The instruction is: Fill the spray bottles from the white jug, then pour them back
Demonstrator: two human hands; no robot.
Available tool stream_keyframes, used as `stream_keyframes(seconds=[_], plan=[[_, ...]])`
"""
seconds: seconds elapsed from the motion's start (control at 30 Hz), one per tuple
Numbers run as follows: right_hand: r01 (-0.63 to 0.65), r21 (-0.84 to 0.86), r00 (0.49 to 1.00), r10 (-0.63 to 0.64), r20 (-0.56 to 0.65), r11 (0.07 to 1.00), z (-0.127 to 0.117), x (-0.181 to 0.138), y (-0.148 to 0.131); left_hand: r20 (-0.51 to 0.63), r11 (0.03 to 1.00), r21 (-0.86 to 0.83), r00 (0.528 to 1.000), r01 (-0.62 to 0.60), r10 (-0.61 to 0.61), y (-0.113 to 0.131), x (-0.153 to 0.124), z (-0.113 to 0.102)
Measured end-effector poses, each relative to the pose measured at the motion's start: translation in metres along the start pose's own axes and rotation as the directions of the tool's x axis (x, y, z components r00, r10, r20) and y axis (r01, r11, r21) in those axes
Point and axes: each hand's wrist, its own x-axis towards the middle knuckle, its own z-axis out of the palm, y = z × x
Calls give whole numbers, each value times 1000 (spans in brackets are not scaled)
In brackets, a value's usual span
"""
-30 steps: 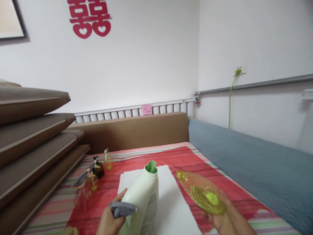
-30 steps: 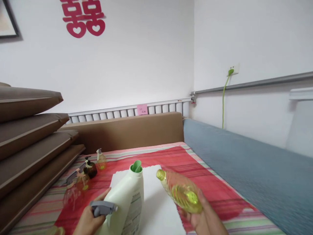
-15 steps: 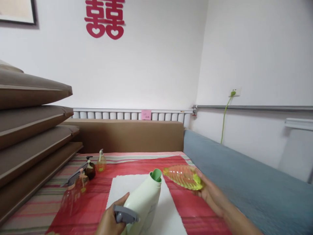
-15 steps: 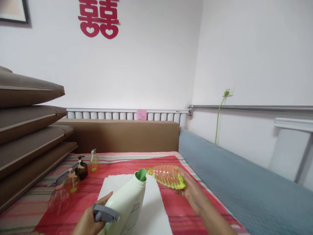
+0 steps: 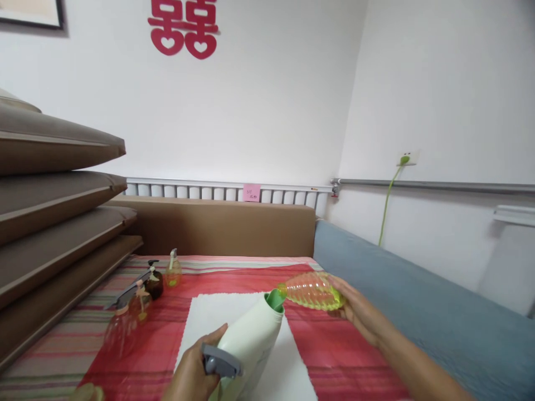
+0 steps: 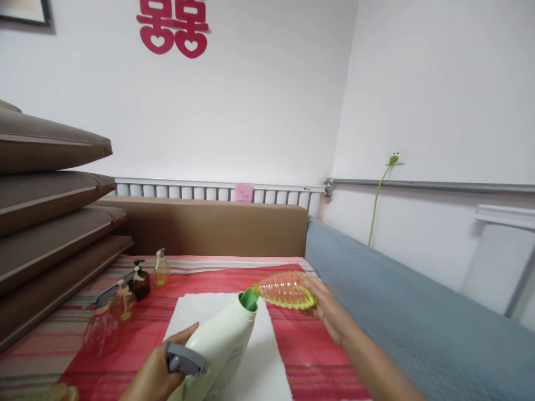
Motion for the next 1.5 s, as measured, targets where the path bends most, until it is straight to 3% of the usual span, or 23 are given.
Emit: stream_keyframes(seconds=[0.73, 1.5], plan=[[23, -170, 1000, -21, 10, 985, -9, 8, -17, 1, 999, 41, 1000, 1, -1, 9, -2, -1], [83, -356, 995, -96, -18, 931, 8, 4, -47, -23, 999, -26, 999, 22, -23, 18, -6, -4]])
